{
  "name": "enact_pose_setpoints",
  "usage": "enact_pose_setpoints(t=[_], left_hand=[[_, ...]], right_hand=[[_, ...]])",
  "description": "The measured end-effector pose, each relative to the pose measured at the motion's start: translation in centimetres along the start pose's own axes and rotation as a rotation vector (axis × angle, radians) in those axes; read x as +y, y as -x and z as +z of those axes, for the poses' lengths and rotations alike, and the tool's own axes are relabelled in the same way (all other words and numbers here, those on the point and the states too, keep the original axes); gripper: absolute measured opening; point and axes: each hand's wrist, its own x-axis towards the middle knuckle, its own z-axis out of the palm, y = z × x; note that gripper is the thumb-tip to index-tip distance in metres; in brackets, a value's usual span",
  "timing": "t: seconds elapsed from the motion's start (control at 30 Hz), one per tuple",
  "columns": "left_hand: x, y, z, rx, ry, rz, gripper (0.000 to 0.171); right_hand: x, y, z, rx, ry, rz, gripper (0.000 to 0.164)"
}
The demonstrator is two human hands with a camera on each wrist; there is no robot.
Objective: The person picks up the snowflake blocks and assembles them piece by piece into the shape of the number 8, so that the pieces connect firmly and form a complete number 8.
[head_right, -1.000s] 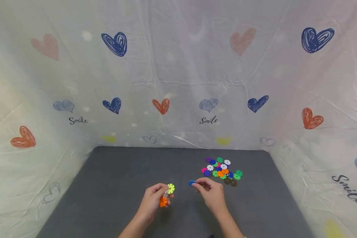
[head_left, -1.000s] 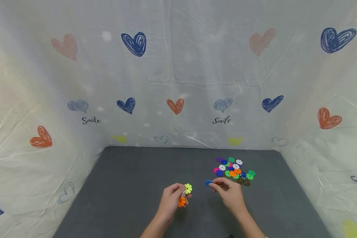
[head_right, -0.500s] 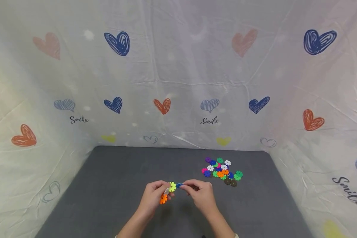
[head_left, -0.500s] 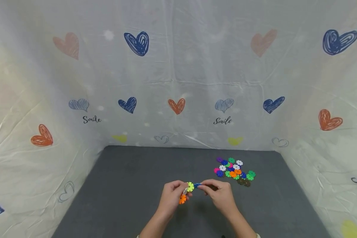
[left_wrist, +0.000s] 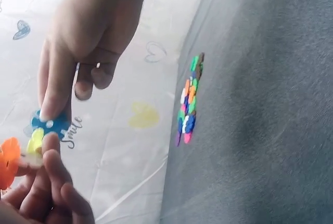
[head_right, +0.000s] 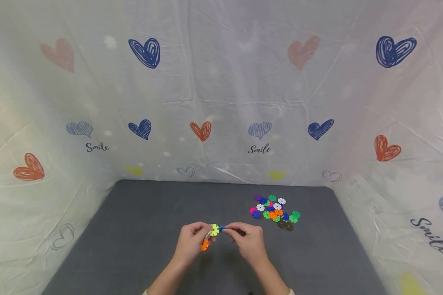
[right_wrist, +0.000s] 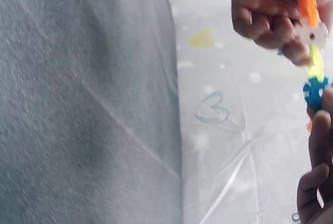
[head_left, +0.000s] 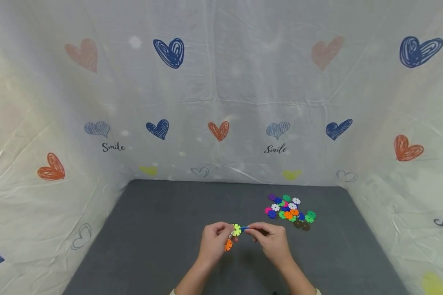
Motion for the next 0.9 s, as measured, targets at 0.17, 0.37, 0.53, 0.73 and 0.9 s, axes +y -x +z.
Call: enact_pose_setpoints(t=[0.17,0.37,0.53,0.73,0.9], left_hand=[[0.1,-0.2,0.0,-0.079,0.070,-0.013,0.026],[-0.1,0.0,0.4,-0.091,0.105,-0.037,0.025],[-0.4,-0.2,0.2,-0.157,0.128,-0.101,0.026],[-1.1,-0.4,0.3,-0.279,0.248,-0.183,0.034],[-1.5,-0.2,0.6,-0.199,0.300,-0.231,0.035]], right_hand=[[2.2,0.0,-0.1,-0.022,0.014,-0.094,0.015],[3.2,0.4,-0.2,-0.023,0.037,-0.260,0.008],[3.6,0.2,-0.6,-0.072,0.076,-0.304,0.009],[4.7,-0.3,-2.1,-0.186,0.066,-0.087,0.011],[7.0,-0.8,-4.5,-0.049,0.063,0.170,0.017]])
